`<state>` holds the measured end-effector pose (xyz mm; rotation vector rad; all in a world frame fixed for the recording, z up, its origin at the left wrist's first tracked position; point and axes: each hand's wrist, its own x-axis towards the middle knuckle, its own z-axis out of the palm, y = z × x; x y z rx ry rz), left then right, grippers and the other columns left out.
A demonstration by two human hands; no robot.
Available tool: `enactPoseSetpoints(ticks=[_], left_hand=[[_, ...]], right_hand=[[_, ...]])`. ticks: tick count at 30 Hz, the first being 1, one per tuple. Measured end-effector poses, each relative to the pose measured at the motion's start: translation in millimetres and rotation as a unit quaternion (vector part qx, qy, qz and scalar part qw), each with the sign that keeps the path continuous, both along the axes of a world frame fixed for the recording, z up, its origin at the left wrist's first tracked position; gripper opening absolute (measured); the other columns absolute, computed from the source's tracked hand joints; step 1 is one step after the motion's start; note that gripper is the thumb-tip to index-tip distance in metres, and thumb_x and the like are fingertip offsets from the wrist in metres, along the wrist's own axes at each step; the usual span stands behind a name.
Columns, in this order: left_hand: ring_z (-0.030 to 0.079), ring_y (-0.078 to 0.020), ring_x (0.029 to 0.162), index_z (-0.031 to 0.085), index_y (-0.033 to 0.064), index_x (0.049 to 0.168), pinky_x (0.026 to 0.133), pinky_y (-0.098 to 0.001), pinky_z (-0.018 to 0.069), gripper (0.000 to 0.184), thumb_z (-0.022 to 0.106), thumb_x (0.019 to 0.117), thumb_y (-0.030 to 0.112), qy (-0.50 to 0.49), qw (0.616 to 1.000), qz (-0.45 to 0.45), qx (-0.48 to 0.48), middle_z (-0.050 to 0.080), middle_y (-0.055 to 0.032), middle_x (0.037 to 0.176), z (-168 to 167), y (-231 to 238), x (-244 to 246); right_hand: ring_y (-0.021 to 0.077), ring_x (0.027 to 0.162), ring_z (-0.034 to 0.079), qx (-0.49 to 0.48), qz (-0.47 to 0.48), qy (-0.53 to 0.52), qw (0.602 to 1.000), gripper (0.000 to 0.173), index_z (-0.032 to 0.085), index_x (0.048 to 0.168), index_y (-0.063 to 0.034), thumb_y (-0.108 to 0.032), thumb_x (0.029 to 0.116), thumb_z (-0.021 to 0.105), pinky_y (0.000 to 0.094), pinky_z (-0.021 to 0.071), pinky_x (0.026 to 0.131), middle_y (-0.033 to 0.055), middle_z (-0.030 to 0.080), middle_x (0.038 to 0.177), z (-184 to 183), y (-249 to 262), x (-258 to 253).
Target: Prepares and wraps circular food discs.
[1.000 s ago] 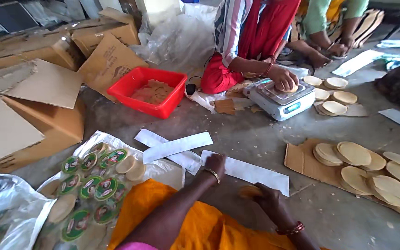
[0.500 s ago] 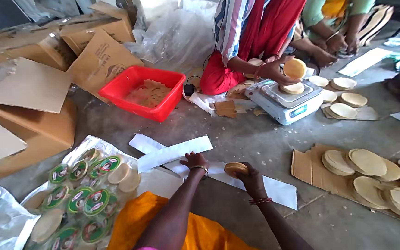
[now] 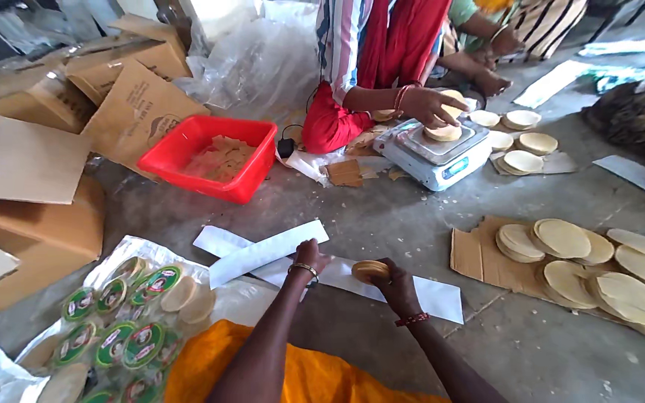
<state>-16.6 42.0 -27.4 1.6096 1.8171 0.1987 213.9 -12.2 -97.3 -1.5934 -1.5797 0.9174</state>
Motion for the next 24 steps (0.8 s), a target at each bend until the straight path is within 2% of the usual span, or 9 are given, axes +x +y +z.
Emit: enactPoseSetpoints(ticks=[1,3,6,8,11,15,19,21,24], left_hand=[[0.052,-0.0453,0.132,0.057,-0.0066,0.136,0.111,-0.0602,0.0419,0.062,0.078,0.0917,0.031,0.049,0.998,-0.016,-0.03,0.059,-0.0294,0.135,-11.3,5.6,-1.7],[0.048,-0.0421,0.136,0.063,0.0013,0.133,0.109,-0.063,0.0398,0.055,0.08,0.0891,0.031,0.128,0.99,-0.033,-0.053,0.06,-0.0232,0.135,-25.1,10.0,-0.6],[0.047,-0.0411,0.137,0.07,0.0054,0.126,0.107,-0.0659,0.0373,0.043,0.076,0.0915,0.03,0.15,0.984,-0.057,-0.078,0.064,-0.0191,0.133,-27.2,14.6,-1.7],[0.052,-0.0412,0.132,0.071,0.0026,0.122,0.106,-0.0669,0.0379,0.041,0.077,0.0918,0.031,0.115,0.988,-0.047,-0.091,0.066,-0.0212,0.129,-16.5,17.8,-2.8],[0.065,-0.0437,0.109,0.07,-0.0067,0.106,0.096,-0.0639,0.0478,0.037,0.079,0.0913,0.026,0.03,0.998,-0.015,-0.06,0.069,-0.0279,0.109,13.0,14.0,-1.1],[0.066,-0.0388,0.086,0.071,-0.0057,0.097,0.081,-0.0582,0.0519,0.029,0.081,0.0895,0.021,-0.038,0.998,0.043,-0.014,0.068,-0.0245,0.092,49.8,0.4,15.7],[0.066,-0.0361,0.083,0.071,-0.0022,0.092,0.076,-0.0555,0.0528,0.019,0.08,0.0879,0.014,-0.063,0.994,0.079,0.032,0.068,-0.0213,0.089,68.2,-20.0,45.7],[0.066,-0.0374,0.081,0.069,-0.0012,0.088,0.072,-0.056,0.0535,0.018,0.079,0.0869,0.013,-0.066,0.993,0.066,0.07,0.068,-0.0217,0.087,63.5,-29.2,56.9],[0.068,-0.0365,0.083,0.07,-0.0012,0.089,0.074,-0.0556,0.0542,0.017,0.078,0.0865,0.013,-0.079,0.992,0.047,0.09,0.069,-0.0206,0.087,52.9,-30.1,72.2]], right_hand=[[0.0304,0.092,0.072,-0.002,0.0,0.001,1.0,0.032,0.071,0.115,-0.0041,-0.012,0.085,0.081,0.0539,0.0563,0.086,0.0163,0.074,0.098,0.5,1.1,0.2],[0.0307,0.093,0.072,-0.005,0.004,0.002,1.0,0.031,0.071,0.115,-0.0039,-0.011,0.0854,0.08,0.054,0.056,0.086,0.0164,0.074,0.098,0.7,0.7,0.6],[0.0311,0.095,0.072,-0.016,0.007,-0.003,1.0,0.033,0.071,0.115,-0.004,-0.011,0.0853,0.081,0.0545,0.0556,0.088,0.0166,0.074,0.1,3.1,1.4,0.3],[0.0305,0.094,0.072,-0.006,0.007,0.0,1.0,0.031,0.071,0.114,-0.004,-0.011,0.0847,0.08,0.0539,0.056,0.087,0.0164,0.074,0.099,2.3,1.4,1.0],[0.03,0.091,0.073,0.012,0.003,0.011,1.0,0.032,0.071,0.113,-0.0034,-0.01,0.0833,0.081,0.0538,0.0568,0.084,0.0161,0.074,0.097,-0.2,-1.2,1.3],[0.032,0.092,0.072,0.014,0.0,0.012,1.0,0.033,0.071,0.113,-0.0014,-0.007,0.0827,0.081,0.055,0.0567,0.085,0.0176,0.074,0.097,-0.1,-2.7,-0.1],[0.0301,0.092,0.073,0.017,-0.006,0.024,1.0,0.034,0.071,0.114,-0.0022,-0.007,0.0819,0.082,0.0535,0.0571,0.085,0.0168,0.074,0.098,-3.5,-4.3,-0.4],[0.0292,0.091,0.073,0.009,-0.008,0.024,1.0,0.033,0.071,0.113,-0.0036,-0.009,0.0829,0.082,0.0529,0.0574,0.085,0.0159,0.074,0.097,-3.8,-3.8,-0.5],[0.0301,0.089,0.073,0.007,-0.008,0.017,1.0,0.032,0.072,0.113,-0.0041,-0.009,0.0828,0.083,0.0538,0.0573,0.084,0.0159,0.075,0.095,-1.2,-4.2,-2.2]])
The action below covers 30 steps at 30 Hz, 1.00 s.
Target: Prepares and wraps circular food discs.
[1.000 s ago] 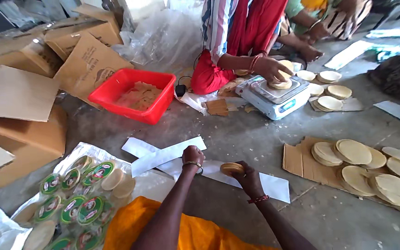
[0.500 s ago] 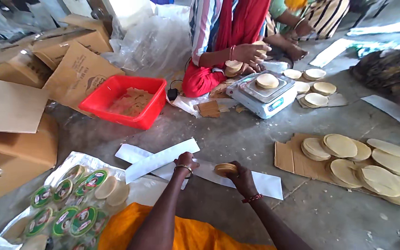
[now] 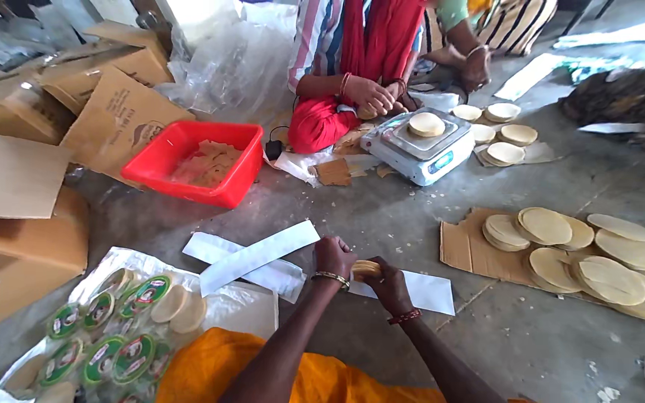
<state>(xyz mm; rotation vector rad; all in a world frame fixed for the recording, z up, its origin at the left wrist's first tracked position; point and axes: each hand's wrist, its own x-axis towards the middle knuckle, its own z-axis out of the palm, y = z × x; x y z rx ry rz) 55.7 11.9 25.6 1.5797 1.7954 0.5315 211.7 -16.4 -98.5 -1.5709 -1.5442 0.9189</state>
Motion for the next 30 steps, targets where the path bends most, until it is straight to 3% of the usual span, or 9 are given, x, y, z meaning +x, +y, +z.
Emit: enactPoseSetpoints(ticks=[4,6,8,13,17,22,30], left_hand=[[0.067,-0.0322,0.082,0.07,-0.0023,0.096,0.077,-0.0521,0.0547,0.029,0.076,0.0935,0.026,-0.036,0.999,-0.04,0.003,0.069,-0.018,0.088,-8.8,-0.9,9.8],[0.068,-0.0302,0.084,0.069,-0.0038,0.105,0.082,-0.0491,0.0556,0.035,0.063,0.1032,0.031,-0.052,0.997,-0.048,0.003,0.07,-0.0181,0.092,-9.3,0.3,9.6],[0.07,-0.031,0.088,0.069,-0.006,0.106,0.087,-0.0483,0.0558,0.033,0.055,0.1076,0.024,-0.056,0.997,-0.053,0.016,0.07,-0.0205,0.096,-11.8,0.4,7.3],[0.067,-0.0332,0.104,0.074,-0.0054,0.101,0.097,-0.0455,0.0528,0.014,0.066,0.0977,0.004,0.004,0.993,-0.111,0.041,0.07,-0.0228,0.106,-14.5,-7.5,3.3],[0.066,-0.0334,0.113,0.075,-0.0058,0.106,0.104,-0.0427,0.0503,0.015,0.066,0.0945,-0.003,0.029,0.982,-0.175,0.056,0.07,-0.0228,0.115,-16.9,-10.9,7.1],[0.062,-0.0359,0.12,0.075,-0.0041,0.112,0.108,-0.043,0.0467,0.02,0.065,0.095,-0.003,0.055,0.965,-0.243,0.079,0.069,-0.0226,0.12,-25.6,-8.1,9.1],[0.064,-0.039,0.117,0.075,-0.0048,0.108,0.104,-0.047,0.0494,0.019,0.072,0.0898,0.0,0.083,0.947,-0.292,0.109,0.071,-0.0243,0.11,-44.5,2.4,12.7]], right_hand=[[0.0326,0.084,0.072,0.016,-0.005,-0.014,1.0,0.029,0.072,0.111,-0.0019,-0.007,0.0833,0.079,0.0552,0.0563,0.079,0.0174,0.073,0.091,2.4,-2.4,-1.1],[0.0328,0.086,0.072,-0.001,-0.004,-0.016,1.0,0.033,0.071,0.114,-0.0027,-0.009,0.0831,0.081,0.0555,0.0562,0.08,0.0174,0.074,0.092,4.8,-1.9,-0.2],[0.0323,0.088,0.072,-0.016,-0.002,-0.019,1.0,0.035,0.071,0.115,-0.0039,-0.01,0.083,0.083,0.0553,0.056,0.082,0.017,0.074,0.094,6.1,-0.8,1.0],[0.0308,0.085,0.072,0.003,-0.006,0.003,1.0,0.03,0.071,0.112,-0.0018,-0.005,0.0834,0.079,0.0531,0.0562,0.08,0.0166,0.073,0.092,4.1,-2.0,1.8],[0.0321,0.083,0.071,-0.002,-0.013,-0.004,1.0,0.027,0.07,0.112,0.0008,-0.003,0.0858,0.076,0.0536,0.0556,0.079,0.0187,0.072,0.09,8.2,-2.2,2.4],[0.0386,0.08,0.07,0.02,-0.009,-0.053,0.998,0.016,0.069,0.106,0.0064,0.0,0.0919,0.065,0.0565,0.0549,0.075,0.0234,0.069,0.085,8.3,-2.1,2.3],[0.0314,0.086,0.072,-0.022,0.008,-0.006,1.0,0.03,0.07,0.115,0.0006,-0.005,0.0868,0.077,0.0526,0.0573,0.082,0.0184,0.072,0.093,4.9,3.3,5.6]])
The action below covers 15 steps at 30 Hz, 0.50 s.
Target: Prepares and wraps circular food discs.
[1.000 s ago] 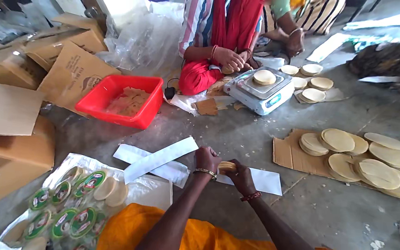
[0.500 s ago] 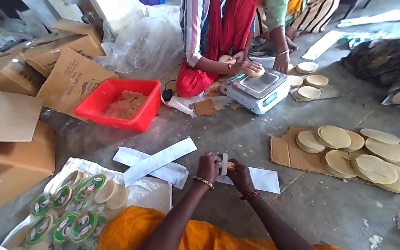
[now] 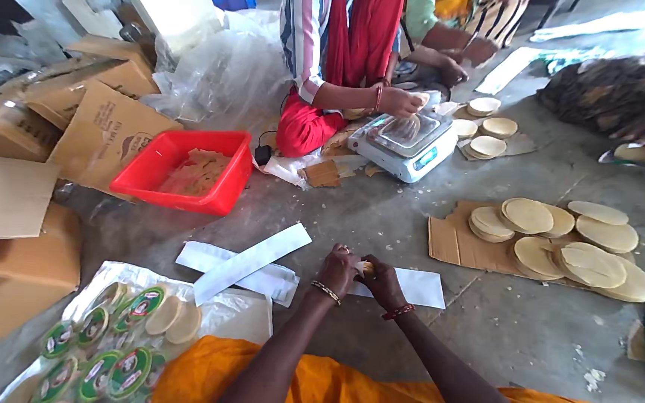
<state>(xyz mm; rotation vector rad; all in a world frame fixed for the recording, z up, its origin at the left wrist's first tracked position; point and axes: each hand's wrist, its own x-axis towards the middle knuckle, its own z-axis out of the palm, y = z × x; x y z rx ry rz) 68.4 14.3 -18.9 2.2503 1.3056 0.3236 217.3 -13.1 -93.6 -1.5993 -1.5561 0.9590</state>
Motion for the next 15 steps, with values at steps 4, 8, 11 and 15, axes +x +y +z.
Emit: enactPoseSetpoints(ticks=[4,8,11,15], left_hand=[[0.062,-0.0396,0.121,0.073,-0.0046,0.114,0.108,-0.0485,0.0463,0.023,0.067,0.0918,-0.002,0.014,0.999,-0.02,-0.023,0.07,-0.0247,0.117,-2.8,6.3,2.4],[0.061,-0.0391,0.122,0.072,-0.0051,0.116,0.11,-0.0474,0.0455,0.025,0.067,0.0927,0.0,0.0,1.0,0.011,-0.022,0.069,-0.0246,0.119,-2.2,0.9,6.6],[0.064,-0.0395,0.115,0.074,-0.0057,0.111,0.106,-0.0479,0.0491,0.022,0.07,0.0909,0.001,-0.073,0.994,0.078,0.022,0.071,-0.0251,0.112,12.1,-15.9,14.9],[0.07,-0.0353,0.101,0.075,-0.004,0.108,0.095,-0.049,0.0555,0.021,0.074,0.0883,0.003,-0.195,0.959,0.172,0.114,0.073,-0.0209,0.101,37.1,-47.1,16.7]], right_hand=[[0.0367,0.113,0.067,-0.03,-0.049,0.003,0.998,0.059,0.059,0.135,0.0022,-0.008,0.0822,0.084,0.0534,0.0539,0.099,0.0237,0.067,0.125,14.4,-7.4,9.7],[0.0168,0.077,0.064,-0.172,-0.3,0.303,0.888,0.02,0.061,0.113,0.0084,-0.007,0.1052,0.05,0.0338,0.0551,0.072,0.0118,0.066,0.09,27.6,-64.8,-14.9],[0.0254,0.077,0.068,-0.351,-0.29,0.559,0.693,0.061,0.052,0.117,0.0079,-0.048,0.1113,0.029,0.0398,0.0582,0.071,0.0169,0.066,0.09,39.3,-96.2,-61.9],[0.022,0.075,0.065,-0.242,-0.327,0.648,0.644,0.078,0.056,0.117,0.0007,-0.069,0.1037,0.022,0.0404,0.0554,0.067,0.0127,0.066,0.088,40.9,-73.6,-93.5]])
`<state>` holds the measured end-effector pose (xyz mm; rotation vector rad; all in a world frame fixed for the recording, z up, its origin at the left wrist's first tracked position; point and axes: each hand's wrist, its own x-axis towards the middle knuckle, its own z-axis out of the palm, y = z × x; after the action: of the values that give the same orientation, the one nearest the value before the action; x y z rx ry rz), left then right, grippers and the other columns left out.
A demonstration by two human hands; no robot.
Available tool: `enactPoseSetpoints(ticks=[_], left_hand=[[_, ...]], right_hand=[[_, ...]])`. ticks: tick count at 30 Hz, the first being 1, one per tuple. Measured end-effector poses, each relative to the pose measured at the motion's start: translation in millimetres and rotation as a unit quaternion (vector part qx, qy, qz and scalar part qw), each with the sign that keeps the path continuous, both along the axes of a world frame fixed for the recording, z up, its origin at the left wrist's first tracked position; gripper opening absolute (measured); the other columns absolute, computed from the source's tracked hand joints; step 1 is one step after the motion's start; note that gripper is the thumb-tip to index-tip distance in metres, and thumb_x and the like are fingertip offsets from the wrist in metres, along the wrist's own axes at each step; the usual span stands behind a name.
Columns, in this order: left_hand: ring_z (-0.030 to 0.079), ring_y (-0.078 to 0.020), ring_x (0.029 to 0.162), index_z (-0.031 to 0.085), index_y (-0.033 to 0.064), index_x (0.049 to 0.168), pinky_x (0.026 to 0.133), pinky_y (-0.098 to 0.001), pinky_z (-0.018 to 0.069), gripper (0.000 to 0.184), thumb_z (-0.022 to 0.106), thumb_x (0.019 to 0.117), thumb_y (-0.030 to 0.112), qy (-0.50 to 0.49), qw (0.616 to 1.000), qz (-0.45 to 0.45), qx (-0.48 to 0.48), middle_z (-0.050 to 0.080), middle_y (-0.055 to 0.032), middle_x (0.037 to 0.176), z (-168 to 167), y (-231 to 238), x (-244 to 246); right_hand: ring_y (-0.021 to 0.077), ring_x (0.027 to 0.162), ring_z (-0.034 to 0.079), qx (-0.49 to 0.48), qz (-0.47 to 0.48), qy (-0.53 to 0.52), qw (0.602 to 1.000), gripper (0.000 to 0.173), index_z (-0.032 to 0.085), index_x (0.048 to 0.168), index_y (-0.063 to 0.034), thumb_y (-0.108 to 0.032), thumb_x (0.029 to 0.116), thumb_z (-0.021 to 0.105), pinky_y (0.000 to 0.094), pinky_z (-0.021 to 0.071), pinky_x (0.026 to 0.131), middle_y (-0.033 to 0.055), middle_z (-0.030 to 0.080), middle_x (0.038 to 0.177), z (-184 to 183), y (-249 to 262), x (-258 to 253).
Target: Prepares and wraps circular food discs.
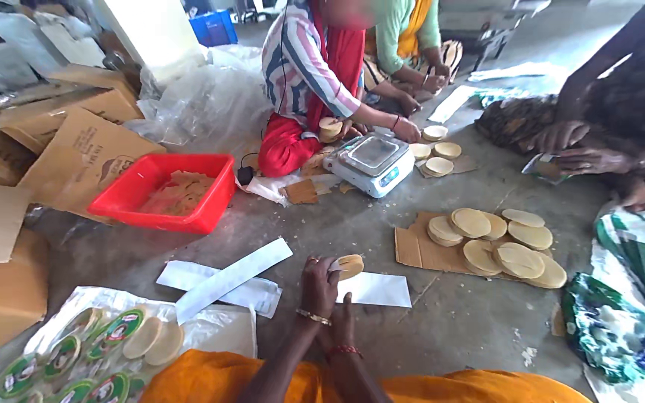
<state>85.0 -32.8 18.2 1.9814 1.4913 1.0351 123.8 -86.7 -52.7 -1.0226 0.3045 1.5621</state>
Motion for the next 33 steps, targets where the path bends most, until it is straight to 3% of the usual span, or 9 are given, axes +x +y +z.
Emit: enactPoseSetpoints(ticks=[1,3,7,11,15,19,23,28,33], left_hand=[[0.072,-0.0321,0.095,0.076,-0.0035,0.105,0.091,-0.0474,0.0576,0.02,0.075,0.087,0.004,-0.027,0.999,0.022,0.041,0.074,-0.0188,0.097,0.0,-8.0,-2.4],[0.072,-0.0247,0.089,0.076,-0.0033,0.104,0.087,-0.0417,0.0591,0.021,0.074,0.0862,0.008,-0.086,0.991,0.059,0.087,0.075,-0.0147,0.094,0.7,-23.2,-9.6],[0.071,-0.0145,0.09,0.074,-0.0036,0.102,0.086,-0.0297,0.0588,0.023,0.073,0.0861,0.013,-0.195,0.971,0.113,0.083,0.073,-0.0113,0.094,2.8,-44.0,-23.5],[0.071,-0.0155,0.091,0.074,-0.0042,0.101,0.087,-0.0304,0.0588,0.023,0.073,0.0854,0.012,-0.214,0.966,0.126,0.066,0.074,-0.0123,0.095,-9.5,-45.2,-34.8],[0.071,-0.026,0.091,0.075,-0.0056,0.1,0.087,-0.0397,0.0587,0.02,0.074,0.0853,0.008,-0.147,0.982,0.093,0.068,0.073,-0.0177,0.094,-40.8,-43.7,-28.0],[0.069,-0.0385,0.104,0.075,-0.0067,0.108,0.099,-0.0502,0.0533,0.022,0.07,0.0895,0.003,-0.039,0.998,0.038,-0.007,0.073,-0.0232,0.103,-54.2,-42.4,-13.0],[0.063,-0.041,0.118,0.073,-0.0053,0.115,0.107,-0.0492,0.0479,0.024,0.063,0.0941,0.002,0.059,0.993,-0.041,-0.089,0.071,-0.0247,0.113,-66.8,-38.4,-3.5],[0.059,-0.036,0.127,0.071,-0.0038,0.119,0.113,-0.0448,0.0424,0.025,0.056,0.1001,0.004,0.181,0.964,-0.136,-0.143,0.068,-0.0221,0.122,-53.5,-27.3,7.6],[0.055,-0.0346,0.131,0.072,-0.0003,0.119,0.115,-0.0435,0.0397,0.027,0.064,0.0992,0.017,0.163,0.96,-0.158,-0.164,0.068,-0.0198,0.124,-47.8,-14.2,15.2]], right_hand=[[0.0169,0.073,0.065,0.022,-0.061,-0.013,0.998,0.069,0.058,0.113,-0.0041,-0.065,0.1055,0.025,0.0372,0.0558,0.065,0.0079,0.066,0.084,1.7,10.2,-2.2],[0.0157,0.09,0.068,0.075,-0.149,-0.023,0.986,0.043,0.052,0.13,-0.0076,-0.042,0.1103,0.035,0.0375,0.0589,0.076,0.0085,0.066,0.105,11.4,20.9,0.1],[0.0168,0.086,0.066,0.081,-0.151,-0.092,0.981,0.024,0.053,0.124,-0.0017,-0.014,0.1056,0.044,0.0367,0.0584,0.073,0.0111,0.064,0.1,25.9,28.7,21.0],[0.0207,0.089,0.064,0.02,-0.151,-0.201,0.968,0.031,0.054,0.127,0.0021,-0.011,0.1006,0.061,0.0394,0.057,0.076,0.0158,0.063,0.106,45.1,33.7,59.7],[0.0227,0.092,0.066,0.012,-0.136,-0.32,0.937,0.035,0.055,0.128,0.0047,-0.011,0.0983,0.067,0.0402,0.0573,0.08,0.0187,0.065,0.109,32.9,36.3,88.8],[0.0207,0.088,0.067,0.005,-0.108,-0.397,0.911,0.036,0.055,0.127,0.0079,-0.006,0.0968,0.068,0.0385,0.0575,0.079,0.0196,0.066,0.105,12.5,28.8,100.5],[0.0186,0.088,0.066,0.006,-0.054,-0.467,0.883,0.03,0.058,0.122,0.0101,-0.007,0.0985,0.066,0.0361,0.056,0.08,0.0193,0.066,0.102,0.5,19.3,104.2],[0.0296,0.106,0.068,0.069,0.04,-0.621,0.78,0.031,0.061,0.122,0.0156,-0.005,0.0993,0.064,0.0441,0.0519,0.098,0.0273,0.069,0.112,-1.3,7.6,102.1],[0.0355,0.089,0.071,0.152,0.106,-0.745,0.641,0.026,0.067,0.109,0.0144,-0.008,0.1013,0.056,0.0524,0.0552,0.087,0.025,0.071,0.092,-14.6,-1.1,97.5]])
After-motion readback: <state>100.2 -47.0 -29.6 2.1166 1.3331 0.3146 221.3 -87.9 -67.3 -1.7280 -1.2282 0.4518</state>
